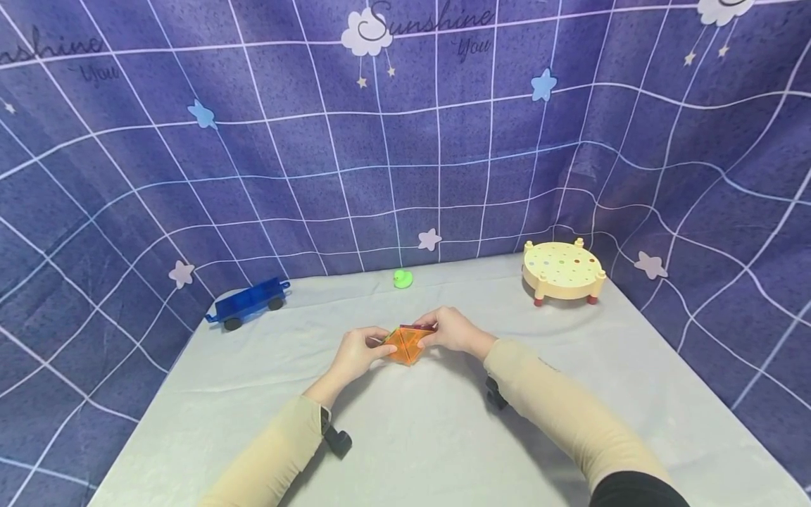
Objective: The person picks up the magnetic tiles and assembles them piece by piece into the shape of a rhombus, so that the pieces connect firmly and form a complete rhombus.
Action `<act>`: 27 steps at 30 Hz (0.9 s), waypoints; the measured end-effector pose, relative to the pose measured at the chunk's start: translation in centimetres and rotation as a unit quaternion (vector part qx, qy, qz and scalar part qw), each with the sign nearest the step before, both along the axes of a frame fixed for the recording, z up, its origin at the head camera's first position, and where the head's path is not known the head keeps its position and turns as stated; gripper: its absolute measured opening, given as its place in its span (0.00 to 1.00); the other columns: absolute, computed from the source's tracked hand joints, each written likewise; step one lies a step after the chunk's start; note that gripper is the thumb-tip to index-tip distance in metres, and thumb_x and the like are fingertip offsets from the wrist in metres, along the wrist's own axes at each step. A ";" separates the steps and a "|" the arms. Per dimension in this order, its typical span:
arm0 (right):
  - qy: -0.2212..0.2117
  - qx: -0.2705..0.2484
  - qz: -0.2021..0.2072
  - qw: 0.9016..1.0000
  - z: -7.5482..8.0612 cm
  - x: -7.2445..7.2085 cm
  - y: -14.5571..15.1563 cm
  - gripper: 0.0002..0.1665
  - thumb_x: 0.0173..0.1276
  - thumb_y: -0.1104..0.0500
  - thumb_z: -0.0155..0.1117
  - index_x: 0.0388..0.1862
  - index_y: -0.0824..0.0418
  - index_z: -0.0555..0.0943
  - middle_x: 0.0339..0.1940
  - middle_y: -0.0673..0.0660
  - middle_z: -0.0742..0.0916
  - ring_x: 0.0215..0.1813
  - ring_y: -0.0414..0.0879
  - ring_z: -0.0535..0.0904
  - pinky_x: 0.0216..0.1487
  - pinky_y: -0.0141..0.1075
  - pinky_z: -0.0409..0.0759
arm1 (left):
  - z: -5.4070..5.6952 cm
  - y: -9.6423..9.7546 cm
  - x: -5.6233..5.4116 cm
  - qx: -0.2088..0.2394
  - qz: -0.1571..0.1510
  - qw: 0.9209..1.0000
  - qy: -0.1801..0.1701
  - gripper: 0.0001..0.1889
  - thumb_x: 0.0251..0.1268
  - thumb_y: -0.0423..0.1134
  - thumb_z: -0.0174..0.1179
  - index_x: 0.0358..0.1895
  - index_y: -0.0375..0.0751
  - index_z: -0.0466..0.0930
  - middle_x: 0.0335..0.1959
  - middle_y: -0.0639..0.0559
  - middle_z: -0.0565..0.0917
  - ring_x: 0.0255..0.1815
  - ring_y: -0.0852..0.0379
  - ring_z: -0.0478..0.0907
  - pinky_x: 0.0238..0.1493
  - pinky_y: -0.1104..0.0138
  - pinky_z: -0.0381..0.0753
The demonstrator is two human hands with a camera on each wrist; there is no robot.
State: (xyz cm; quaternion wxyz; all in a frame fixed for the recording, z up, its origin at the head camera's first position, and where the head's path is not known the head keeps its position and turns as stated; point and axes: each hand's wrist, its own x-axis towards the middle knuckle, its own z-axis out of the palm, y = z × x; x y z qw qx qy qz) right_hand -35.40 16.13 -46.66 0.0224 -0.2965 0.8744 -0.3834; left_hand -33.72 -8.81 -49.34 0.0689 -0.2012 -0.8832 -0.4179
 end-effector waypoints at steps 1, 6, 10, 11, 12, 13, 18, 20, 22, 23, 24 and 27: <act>0.005 0.002 0.001 1.000 0.0 0.0 0.0 0.22 0.59 0.62 0.79 0.53 0.65 0.87 0.49 0.58 0.90 0.47 0.49 0.86 0.50 0.41 0.83 | 0.0 0.0 0.0 -0.001 0.001 1.000 0.000 0.13 0.58 0.40 0.76 0.44 0.40 0.90 0.40 0.50 0.90 0.34 0.57 0.85 0.37 0.64 0.84; 0.009 0.007 -0.003 1.000 -0.2 0.0 0.0 0.23 0.58 0.62 0.79 0.53 0.65 0.87 0.49 0.58 0.90 0.48 0.49 0.86 0.51 0.41 0.83 | -0.1 0.0 -0.1 -0.008 0.006 1.000 -0.001 0.13 0.58 0.40 0.76 0.44 0.40 0.90 0.40 0.49 0.90 0.34 0.57 0.85 0.37 0.64 0.84; 0.006 0.008 -0.003 1.000 -0.2 0.0 0.1 0.23 0.58 0.62 0.79 0.53 0.65 0.87 0.49 0.58 0.90 0.48 0.49 0.86 0.51 0.41 0.83 | -0.1 0.1 0.0 -0.007 0.003 1.000 -0.003 0.14 0.58 0.40 0.76 0.45 0.39 0.89 0.40 0.48 0.90 0.34 0.55 0.86 0.37 0.64 0.85; 0.005 0.007 -0.003 1.000 -0.1 0.0 0.1 0.23 0.58 0.62 0.79 0.53 0.66 0.87 0.49 0.59 0.90 0.47 0.49 0.86 0.51 0.41 0.83 | -0.1 0.1 0.0 -0.006 0.002 1.000 -0.004 0.14 0.58 0.40 0.76 0.45 0.39 0.89 0.40 0.48 0.90 0.35 0.55 0.86 0.38 0.64 0.85; 0.005 0.007 -0.003 1.000 0.0 0.0 0.1 0.23 0.58 0.63 0.79 0.53 0.66 0.87 0.49 0.59 0.90 0.48 0.49 0.86 0.52 0.42 0.83 | -0.1 0.1 0.1 -0.005 0.000 1.000 -0.006 0.14 0.58 0.40 0.76 0.45 0.39 0.89 0.40 0.47 0.90 0.35 0.54 0.86 0.38 0.64 0.85; 0.004 0.006 -0.003 1.000 0.0 -0.1 0.1 0.22 0.58 0.63 0.79 0.53 0.66 0.87 0.48 0.58 0.90 0.47 0.49 0.86 0.52 0.42 0.83 | -0.1 0.1 0.1 -0.005 0.000 1.000 -0.008 0.14 0.58 0.39 0.77 0.45 0.38 0.89 0.40 0.47 0.90 0.35 0.54 0.86 0.38 0.64 0.85; -0.005 -0.004 -0.011 1.000 0.5 -0.1 0.1 0.21 0.58 0.64 0.79 0.51 0.66 0.87 0.45 0.57 0.90 0.42 0.46 0.85 0.49 0.41 0.83 | 0.0 0.2 0.2 -0.016 -0.008 1.000 -0.010 0.16 0.57 0.40 0.77 0.46 0.38 0.88 0.36 0.49 0.89 0.34 0.56 0.85 0.36 0.65 0.84; -0.012 -0.006 -0.016 1.000 0.6 -0.2 0.1 0.21 0.58 0.65 0.79 0.51 0.65 0.87 0.44 0.56 0.90 0.40 0.44 0.84 0.47 0.40 0.83 | 0.1 0.3 0.3 -0.021 -0.013 1.000 -0.009 0.17 0.56 0.41 0.77 0.47 0.38 0.87 0.34 0.50 0.89 0.33 0.57 0.84 0.34 0.66 0.83; -0.019 -0.005 -0.020 1.000 0.7 -0.3 0.1 0.22 0.57 0.65 0.79 0.52 0.65 0.86 0.44 0.55 0.90 0.38 0.43 0.83 0.47 0.39 0.82 | 0.2 0.4 0.4 -0.022 -0.018 1.000 -0.008 0.17 0.56 0.40 0.77 0.47 0.37 0.87 0.32 0.51 0.88 0.32 0.58 0.84 0.33 0.67 0.83; -0.022 -0.004 -0.021 1.000 0.7 -0.3 0.1 0.22 0.58 0.65 0.79 0.52 0.65 0.86 0.45 0.55 0.90 0.39 0.43 0.83 0.47 0.39 0.82 | 0.2 0.4 0.5 -0.024 -0.020 0.999 -0.007 0.18 0.56 0.39 0.77 0.48 0.36 0.87 0.32 0.51 0.88 0.32 0.58 0.84 0.32 0.67 0.82; -0.023 -0.003 -0.021 1.000 0.6 -0.4 0.2 0.22 0.58 0.66 0.79 0.53 0.64 0.86 0.45 0.55 0.90 0.39 0.43 0.83 0.47 0.39 0.82 | 0.3 0.4 0.6 -0.027 -0.021 0.999 -0.006 0.18 0.56 0.39 0.77 0.48 0.36 0.87 0.32 0.51 0.88 0.32 0.57 0.84 0.32 0.68 0.82; -0.029 -0.001 -0.019 0.999 0.4 -0.5 0.3 0.22 0.58 0.67 0.78 0.53 0.65 0.86 0.46 0.56 0.90 0.40 0.44 0.84 0.48 0.39 0.82 | 0.3 0.4 0.7 -0.030 -0.026 0.999 -0.007 0.18 0.56 0.38 0.77 0.49 0.35 0.88 0.32 0.50 0.89 0.32 0.57 0.85 0.32 0.69 0.83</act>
